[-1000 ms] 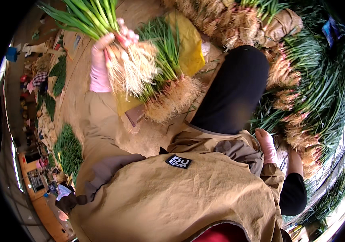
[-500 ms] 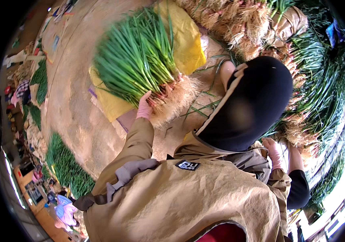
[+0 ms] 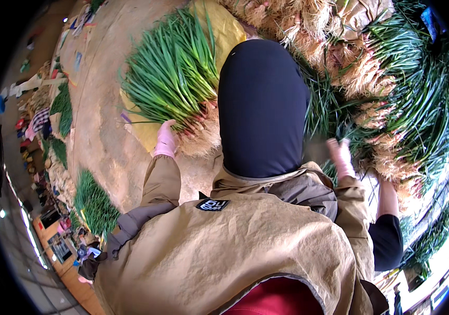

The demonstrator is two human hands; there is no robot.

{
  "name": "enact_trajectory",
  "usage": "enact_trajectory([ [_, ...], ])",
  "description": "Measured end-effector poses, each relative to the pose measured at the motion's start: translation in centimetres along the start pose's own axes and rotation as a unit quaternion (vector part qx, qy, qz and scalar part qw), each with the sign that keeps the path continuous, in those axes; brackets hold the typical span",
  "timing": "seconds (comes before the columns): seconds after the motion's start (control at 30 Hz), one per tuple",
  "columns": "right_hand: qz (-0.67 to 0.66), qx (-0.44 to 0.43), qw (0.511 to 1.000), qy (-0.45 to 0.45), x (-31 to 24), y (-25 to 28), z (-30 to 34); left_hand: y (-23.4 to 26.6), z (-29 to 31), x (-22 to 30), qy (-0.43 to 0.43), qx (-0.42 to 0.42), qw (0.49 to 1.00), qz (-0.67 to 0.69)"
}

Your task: The person, wearing gloves, cleans bundles of green onions by pulling off outer layers and roots by hand, then places the cleaned onions onto a separate pile.

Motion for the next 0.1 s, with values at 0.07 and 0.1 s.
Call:
enact_trajectory([
  [0.07, 0.279, -0.151, 0.938, 0.140, -3.6, -8.8, -0.2, -0.2, -1.6, 1.6, -0.005, 0.002, 0.999, -0.032],
  [0.1, 0.274, -0.153, 0.939, 0.139, -3.0, -9.1, -0.3, -0.2, -2.0, 2.7, -0.030, -0.007, 0.999, -0.044],
])
Point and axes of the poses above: each hand's wrist, its own z-axis away from the middle knuckle, its own y-axis out of the back of the hand, x = y × z, the point moved 9 cm from there along -z, towards the middle knuckle, and after that the axes turned 5 degrees about -x, right-handed, at the moved point
